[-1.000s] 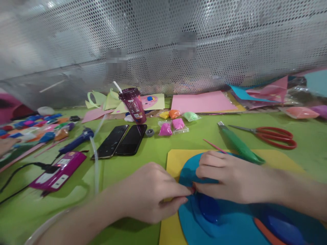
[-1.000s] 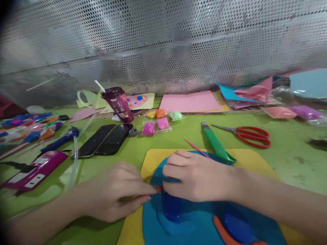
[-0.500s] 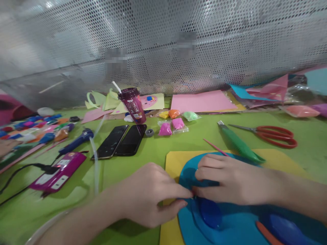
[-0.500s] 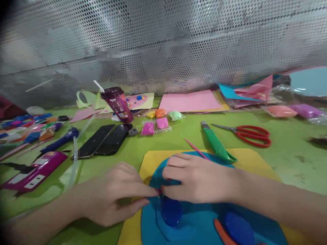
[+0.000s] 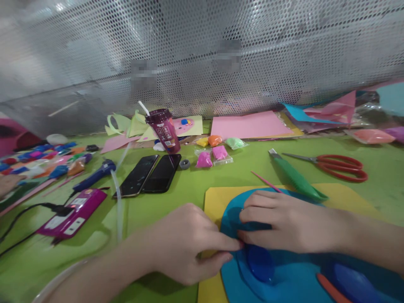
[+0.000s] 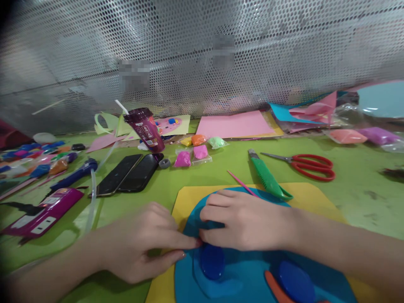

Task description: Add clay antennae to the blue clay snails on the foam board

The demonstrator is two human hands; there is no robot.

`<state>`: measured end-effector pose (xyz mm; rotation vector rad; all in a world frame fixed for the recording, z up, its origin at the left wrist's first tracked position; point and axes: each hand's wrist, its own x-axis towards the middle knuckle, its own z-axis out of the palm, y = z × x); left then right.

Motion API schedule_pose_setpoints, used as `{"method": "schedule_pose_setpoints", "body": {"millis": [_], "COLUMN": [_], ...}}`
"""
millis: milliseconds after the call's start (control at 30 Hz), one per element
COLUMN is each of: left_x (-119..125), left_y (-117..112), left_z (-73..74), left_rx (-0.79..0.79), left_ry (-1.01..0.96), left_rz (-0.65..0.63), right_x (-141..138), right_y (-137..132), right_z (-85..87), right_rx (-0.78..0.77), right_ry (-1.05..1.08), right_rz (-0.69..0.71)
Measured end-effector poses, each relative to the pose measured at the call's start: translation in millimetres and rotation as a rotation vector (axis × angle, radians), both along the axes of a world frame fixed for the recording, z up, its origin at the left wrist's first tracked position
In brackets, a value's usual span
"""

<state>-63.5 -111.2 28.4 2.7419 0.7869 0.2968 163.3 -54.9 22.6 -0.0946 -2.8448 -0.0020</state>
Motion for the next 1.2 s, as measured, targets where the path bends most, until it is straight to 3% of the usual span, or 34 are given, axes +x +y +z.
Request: {"method": "schedule_pose_setpoints", "body": {"millis": [233,433,600,767,1200], "left_x": [1.6,0.4,1.0,3.2,4.4], "left_y": [-0.5,0.6,0.0,2.0,1.0], "left_z": [-0.1,0.3,2.4,2.5,-2.9], "left_rx": [-0.054,-0.110,-0.091,-0.043,0.022], "left_ry": [0.065,0.065,-0.007,-0.051,0.034], "left_rz": [0.005,0.014,0.030,0.062,0.036], "right_x": [0.9,4.9,3.2,3.0,6.8], "right_y": [0.4,1.1,1.7,-0.1,1.3], "right_z": [0.9,3.1,4.7,10.9,11.9], "right_rx": [-0.015,-0.077,-0.192,-0.306,-0.272], "right_ry": [-0.036,0.183,0.225,0.411,0.459], "right_rz": [-0.010,-0.045,-0.048,-0.160,-0.215]}}
